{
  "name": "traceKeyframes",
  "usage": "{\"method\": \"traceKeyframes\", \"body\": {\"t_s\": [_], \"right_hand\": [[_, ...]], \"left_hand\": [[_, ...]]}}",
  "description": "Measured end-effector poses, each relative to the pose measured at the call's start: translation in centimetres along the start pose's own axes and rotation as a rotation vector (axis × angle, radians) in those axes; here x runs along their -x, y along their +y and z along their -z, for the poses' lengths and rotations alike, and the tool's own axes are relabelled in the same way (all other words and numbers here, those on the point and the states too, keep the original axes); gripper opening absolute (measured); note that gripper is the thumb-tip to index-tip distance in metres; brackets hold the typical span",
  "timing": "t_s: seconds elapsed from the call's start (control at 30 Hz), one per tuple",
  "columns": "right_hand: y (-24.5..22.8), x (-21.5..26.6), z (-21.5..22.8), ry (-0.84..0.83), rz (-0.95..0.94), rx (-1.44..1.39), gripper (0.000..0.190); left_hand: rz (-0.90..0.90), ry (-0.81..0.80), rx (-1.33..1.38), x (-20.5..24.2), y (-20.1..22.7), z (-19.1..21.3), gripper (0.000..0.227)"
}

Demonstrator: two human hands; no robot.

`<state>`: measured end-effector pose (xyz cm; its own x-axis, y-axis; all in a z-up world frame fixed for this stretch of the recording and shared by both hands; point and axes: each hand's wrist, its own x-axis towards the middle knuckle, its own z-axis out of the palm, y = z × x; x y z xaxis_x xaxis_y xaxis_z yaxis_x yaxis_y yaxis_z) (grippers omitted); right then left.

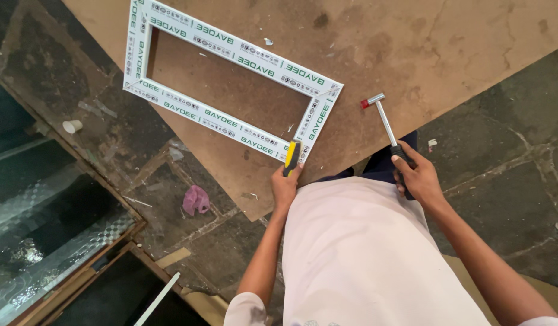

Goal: The person assembles a white plastic window frame on a workbench. They use a rubber mallet to tap the frame pieces together and a utility knife to trim excess material from the corners. The person repeatedly adjusts the frame and continues tapping and trimming until the assembly is complete.

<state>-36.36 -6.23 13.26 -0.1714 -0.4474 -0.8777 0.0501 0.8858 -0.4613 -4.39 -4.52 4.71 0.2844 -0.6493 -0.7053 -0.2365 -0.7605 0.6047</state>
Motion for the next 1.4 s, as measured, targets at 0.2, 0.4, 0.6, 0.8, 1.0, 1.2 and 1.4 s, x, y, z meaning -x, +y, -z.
{"method": "traceKeyframes", "body": {"t_s": [0.2,0.4,0.6,0.8,1.0,1.2,1.4], "right_hand": [[0.4,0.0,0.1,-0.015,0.026,-0.046,0.047],[0.8,-0.2,0.2,-0.028,0.04,-0.074,0.046],[1.1,-0.4,0.5,-0.021,0.006,-0.063,0.047],[0.6,-0.3,-0.4,-0.088,0.041,-0.061,0.053],[0.2,-0.1,-1.4,-0.056,0.161,-0.134,0.059],[-0.9,-0.3,-2.3,0.0,0.15,-0.121,0.061],[-2.5,-1.5,-3.3,-0.01,0.214,-0.124,0.06]], "left_hand": [[-0.129,-0.082,0.162,-0.8,-2.8,0.4,0.022],[-0.058,0.053,0.107,-0.2,-2.9,0.4,0.024],[-0.372,0.247,-0.433,2.4,1.1,1.9,0.032],[-1.155,-0.256,-0.575,0.8,5.6,-3.2,0.036],[-1.374,-0.351,-0.669,0.1,5.8,-8.0,0.043],[-1.401,-0.34,-0.734,-0.6,6.7,-8.0,0.043],[-1.409,-0.444,-0.757,-3.2,10.4,-5.9,0.055]]}}
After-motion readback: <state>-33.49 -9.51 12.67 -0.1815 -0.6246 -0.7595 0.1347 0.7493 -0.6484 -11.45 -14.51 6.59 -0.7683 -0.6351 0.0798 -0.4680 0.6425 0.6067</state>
